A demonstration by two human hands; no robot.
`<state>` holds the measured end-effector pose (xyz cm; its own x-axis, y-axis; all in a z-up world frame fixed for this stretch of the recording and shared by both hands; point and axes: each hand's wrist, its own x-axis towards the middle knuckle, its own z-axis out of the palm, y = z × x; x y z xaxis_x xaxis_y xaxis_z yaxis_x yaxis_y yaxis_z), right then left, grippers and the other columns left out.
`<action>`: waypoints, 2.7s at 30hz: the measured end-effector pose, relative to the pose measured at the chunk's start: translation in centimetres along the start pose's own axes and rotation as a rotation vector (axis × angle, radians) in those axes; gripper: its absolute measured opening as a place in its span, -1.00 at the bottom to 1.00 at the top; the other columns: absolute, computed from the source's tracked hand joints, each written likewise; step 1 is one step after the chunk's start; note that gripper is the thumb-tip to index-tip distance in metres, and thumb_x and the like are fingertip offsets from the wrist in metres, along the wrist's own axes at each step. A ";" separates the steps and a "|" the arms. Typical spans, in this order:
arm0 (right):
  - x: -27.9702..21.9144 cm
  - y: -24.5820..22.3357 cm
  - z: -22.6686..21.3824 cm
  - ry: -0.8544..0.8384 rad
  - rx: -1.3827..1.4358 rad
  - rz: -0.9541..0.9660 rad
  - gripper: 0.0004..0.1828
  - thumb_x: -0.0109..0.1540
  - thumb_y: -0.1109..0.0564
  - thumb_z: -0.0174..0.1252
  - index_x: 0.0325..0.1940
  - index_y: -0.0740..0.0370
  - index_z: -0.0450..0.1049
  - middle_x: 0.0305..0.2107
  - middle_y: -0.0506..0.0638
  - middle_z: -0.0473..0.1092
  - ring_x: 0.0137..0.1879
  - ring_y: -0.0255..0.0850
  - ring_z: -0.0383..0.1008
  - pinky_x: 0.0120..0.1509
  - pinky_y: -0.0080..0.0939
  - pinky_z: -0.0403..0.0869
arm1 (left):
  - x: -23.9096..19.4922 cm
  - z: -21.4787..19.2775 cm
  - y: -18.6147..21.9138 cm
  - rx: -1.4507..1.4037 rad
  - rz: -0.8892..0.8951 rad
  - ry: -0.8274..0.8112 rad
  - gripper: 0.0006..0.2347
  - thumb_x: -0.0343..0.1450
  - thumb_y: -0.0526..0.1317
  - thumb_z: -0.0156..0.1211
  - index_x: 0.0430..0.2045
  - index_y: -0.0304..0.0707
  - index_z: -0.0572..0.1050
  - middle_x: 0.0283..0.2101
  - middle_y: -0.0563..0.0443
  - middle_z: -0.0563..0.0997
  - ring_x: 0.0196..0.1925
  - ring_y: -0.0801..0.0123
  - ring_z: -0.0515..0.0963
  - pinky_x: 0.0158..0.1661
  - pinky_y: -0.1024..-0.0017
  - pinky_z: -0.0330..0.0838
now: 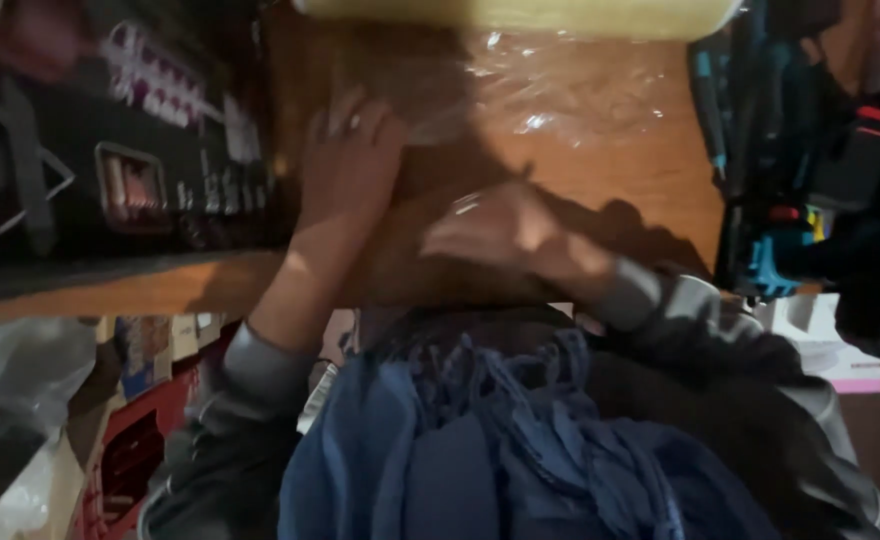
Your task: Wrapping a utility knife or tool handle in plastic wrap and then cutting the wrap with scissors.
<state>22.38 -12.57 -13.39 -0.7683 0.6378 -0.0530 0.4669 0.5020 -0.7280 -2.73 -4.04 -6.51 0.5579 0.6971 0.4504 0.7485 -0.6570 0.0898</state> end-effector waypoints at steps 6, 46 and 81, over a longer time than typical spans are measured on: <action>-7.8 -1.8 -8.3 0.441 -0.565 0.627 -0.44 0.20 -0.26 0.33 0.13 0.09 0.47 -0.04 0.05 0.47 0.12 -0.04 0.46 0.27 -0.03 0.41 | -2.3 -0.9 0.4 -0.168 -0.046 -0.175 -0.80 0.36 -0.45 0.13 -0.17 -0.26 0.49 0.02 -0.20 0.54 0.24 -0.14 0.46 0.18 -0.06 0.31; -4.4 3.1 -11.6 0.528 -0.988 0.184 -0.39 0.20 -0.07 0.26 0.35 -0.06 0.38 0.15 0.04 0.34 0.21 -0.09 0.33 0.19 -0.03 0.27 | 4.5 5.9 3.2 -0.300 0.107 -0.260 -0.43 0.38 -0.08 0.33 0.32 -0.16 0.37 0.42 -0.24 0.29 0.45 -0.08 0.24 0.34 -0.12 0.12; -10.5 5.5 -10.2 0.787 -0.749 0.821 -0.40 0.41 -0.01 0.25 0.46 0.27 0.30 0.36 0.17 0.28 0.38 0.16 0.28 0.47 0.12 0.28 | 0.3 2.9 0.5 -0.057 -0.423 -0.364 -0.07 0.30 0.44 0.15 0.48 -0.20 0.15 0.54 -0.52 -0.09 0.57 -0.35 -0.19 0.38 -0.35 -0.39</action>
<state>37.47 -10.54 -9.88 0.1771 0.9384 0.2966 0.9818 -0.1474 -0.1199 -1.13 -3.36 -8.87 0.3088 0.9506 0.0297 0.9189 -0.3063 0.2484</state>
